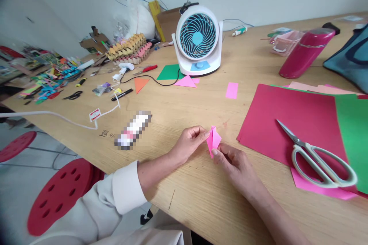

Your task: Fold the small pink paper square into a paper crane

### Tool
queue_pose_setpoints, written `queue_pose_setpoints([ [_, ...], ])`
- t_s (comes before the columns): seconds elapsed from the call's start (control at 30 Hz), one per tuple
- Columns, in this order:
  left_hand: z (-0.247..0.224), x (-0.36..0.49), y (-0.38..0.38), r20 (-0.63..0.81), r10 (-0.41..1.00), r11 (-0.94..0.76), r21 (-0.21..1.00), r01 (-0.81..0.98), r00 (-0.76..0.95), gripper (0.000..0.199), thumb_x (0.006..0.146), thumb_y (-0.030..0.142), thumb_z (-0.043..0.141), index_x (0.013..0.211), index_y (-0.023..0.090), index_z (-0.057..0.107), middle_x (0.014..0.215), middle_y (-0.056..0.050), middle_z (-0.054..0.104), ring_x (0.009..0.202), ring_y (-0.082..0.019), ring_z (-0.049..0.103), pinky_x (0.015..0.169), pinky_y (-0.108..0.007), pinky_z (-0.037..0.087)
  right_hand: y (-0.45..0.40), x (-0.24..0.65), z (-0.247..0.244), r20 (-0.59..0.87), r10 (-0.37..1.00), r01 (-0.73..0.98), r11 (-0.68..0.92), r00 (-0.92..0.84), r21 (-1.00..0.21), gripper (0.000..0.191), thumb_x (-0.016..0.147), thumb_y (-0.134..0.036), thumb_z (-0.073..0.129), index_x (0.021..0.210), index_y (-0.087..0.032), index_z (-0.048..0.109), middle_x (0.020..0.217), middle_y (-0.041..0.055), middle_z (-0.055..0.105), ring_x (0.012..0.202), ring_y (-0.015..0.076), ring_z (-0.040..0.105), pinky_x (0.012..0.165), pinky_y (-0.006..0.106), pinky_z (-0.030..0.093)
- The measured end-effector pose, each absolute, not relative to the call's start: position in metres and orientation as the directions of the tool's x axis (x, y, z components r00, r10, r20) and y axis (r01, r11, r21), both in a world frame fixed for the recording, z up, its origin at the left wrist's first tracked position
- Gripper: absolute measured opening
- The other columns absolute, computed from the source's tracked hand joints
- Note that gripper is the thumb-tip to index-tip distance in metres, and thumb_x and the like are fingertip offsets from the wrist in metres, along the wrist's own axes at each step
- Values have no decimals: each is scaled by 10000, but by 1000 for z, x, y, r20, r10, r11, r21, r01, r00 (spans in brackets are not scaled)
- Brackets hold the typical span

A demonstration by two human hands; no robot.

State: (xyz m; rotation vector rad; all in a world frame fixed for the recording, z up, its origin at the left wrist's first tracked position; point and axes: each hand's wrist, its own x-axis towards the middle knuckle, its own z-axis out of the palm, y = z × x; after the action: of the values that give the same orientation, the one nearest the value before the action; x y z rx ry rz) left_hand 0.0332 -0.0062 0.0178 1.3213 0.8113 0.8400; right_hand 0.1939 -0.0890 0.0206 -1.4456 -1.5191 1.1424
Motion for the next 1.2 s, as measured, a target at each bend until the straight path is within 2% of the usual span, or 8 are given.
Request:
queue_pose_setpoints([
  [0.3,22,33,-18,74,884,-106,993,43,462,364,877,467,650,718,156,547,676,35,478,639,-88,424,645,-233,362,-88,191,10,-27,998,295,-10,-53,-955,473,846,-583,632,618,-190,503,603,-28,361,568,112,317,521,264,269],
  [0.43,31,30,-11,144,841,-250,958,137,522,317,941,430,558,793,153,601,777,-12,596,719,-112,525,676,-234,415,-88,189,7,3,1000,321,-7,28,-947,512,846,-600,615,583,-190,456,578,-31,331,554,105,291,497,261,248],
  [0.53,39,28,26,237,771,-490,813,313,591,272,967,394,511,1050,173,644,1050,-77,675,965,-170,622,821,-276,483,-90,189,4,3,997,331,-22,75,-943,502,886,-584,557,592,-197,430,589,-29,306,558,106,279,498,261,239],
  [0.6,43,28,66,278,763,-621,565,544,583,332,944,354,549,1220,179,606,1263,-113,625,1218,-215,551,1041,-328,430,-91,189,2,5,996,341,-25,87,-940,485,908,-557,530,604,-200,404,613,-28,280,572,106,265,506,264,225],
  [0.67,44,28,114,219,829,-557,393,731,514,443,958,346,518,1366,172,522,1452,-127,510,1378,-236,428,1165,-360,327,-92,188,2,14,996,359,-19,90,-933,477,921,-535,515,613,-205,360,635,-27,255,584,106,249,513,268,210],
  [0.83,36,29,212,110,939,-344,305,888,326,624,977,339,431,1525,68,305,1631,-220,208,1501,-404,179,1192,-580,198,-91,184,8,57,997,398,36,43,-917,464,937,-467,507,632,-214,266,626,-31,270,572,101,266,507,256,231],
  [0.97,21,36,236,-12,956,-280,243,929,292,624,992,460,329,1529,141,315,1620,-189,266,1488,-406,226,1166,-630,217,-88,183,11,126,992,418,108,15,-902,423,955,-391,491,635,-211,282,616,-31,339,554,93,307,497,244,243],
  [1.2,7,69,209,-52,839,-526,171,833,541,648,977,573,303,1525,228,325,1642,-108,250,1512,-317,208,1205,-538,196,-89,182,9,192,981,437,176,-6,-882,393,959,-328,500,626,-206,330,601,-29,425,532,91,370,490,238,257],
])
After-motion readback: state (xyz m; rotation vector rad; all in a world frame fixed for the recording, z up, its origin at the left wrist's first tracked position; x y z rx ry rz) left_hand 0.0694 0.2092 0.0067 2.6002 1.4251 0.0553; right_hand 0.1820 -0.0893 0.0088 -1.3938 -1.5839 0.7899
